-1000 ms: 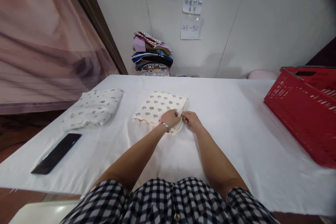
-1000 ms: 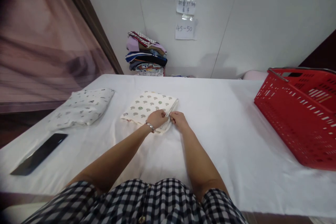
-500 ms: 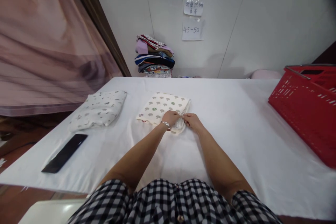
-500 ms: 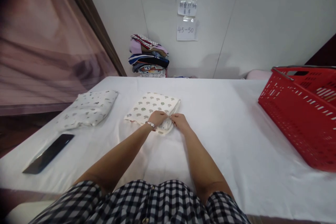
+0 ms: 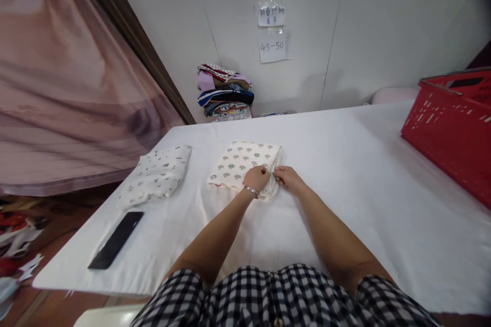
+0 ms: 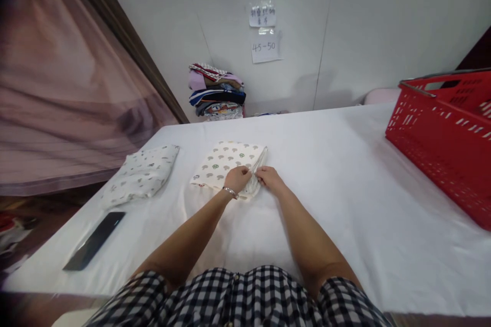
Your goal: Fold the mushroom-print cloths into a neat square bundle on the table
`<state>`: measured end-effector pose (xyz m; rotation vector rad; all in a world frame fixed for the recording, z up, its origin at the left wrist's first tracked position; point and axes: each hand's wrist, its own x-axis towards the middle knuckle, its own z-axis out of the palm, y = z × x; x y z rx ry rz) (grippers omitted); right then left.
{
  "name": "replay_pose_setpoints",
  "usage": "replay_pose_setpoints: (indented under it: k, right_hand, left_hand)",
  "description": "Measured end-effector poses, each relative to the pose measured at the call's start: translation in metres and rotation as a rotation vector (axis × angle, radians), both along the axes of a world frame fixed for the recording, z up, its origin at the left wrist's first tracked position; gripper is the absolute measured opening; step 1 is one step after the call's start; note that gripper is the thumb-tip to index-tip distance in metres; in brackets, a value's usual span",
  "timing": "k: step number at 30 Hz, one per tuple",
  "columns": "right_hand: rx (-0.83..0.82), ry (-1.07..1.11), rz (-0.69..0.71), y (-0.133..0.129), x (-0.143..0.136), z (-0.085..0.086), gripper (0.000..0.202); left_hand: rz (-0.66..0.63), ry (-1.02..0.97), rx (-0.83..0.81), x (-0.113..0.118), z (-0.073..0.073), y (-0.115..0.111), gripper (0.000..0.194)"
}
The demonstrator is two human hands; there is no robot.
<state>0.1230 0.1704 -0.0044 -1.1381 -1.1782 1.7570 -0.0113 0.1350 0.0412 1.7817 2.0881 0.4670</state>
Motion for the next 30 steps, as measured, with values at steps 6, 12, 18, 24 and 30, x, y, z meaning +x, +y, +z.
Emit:
replay_pose_setpoints:
  k: [6,12,18,24,30]
  right_hand:
    - [0.034,-0.004,0.012,-0.001,0.001,0.002,0.01]
    - [0.095,-0.105,-0.006,0.002,0.006,-0.002,0.016]
    - [0.157,-0.281,-0.129,0.006,0.01,-0.009,0.019]
    - [0.203,-0.342,-0.104,0.005,0.007,-0.015,0.021]
    - [0.159,-0.268,-0.122,0.003,0.005,-0.006,0.017]
  left_hand:
    - [-0.073,0.134,-0.014,0.011,0.004,-0.006,0.039]
    - [-0.092,0.224,-0.025,0.011,0.003,-0.002,0.03]
    - [-0.05,0.168,0.015,0.006,-0.002,0.0,0.03]
    - [-0.051,0.174,0.033,0.007,-0.004,-0.001,0.03]
    - [-0.056,0.167,0.039,0.007,-0.002,-0.002,0.028]
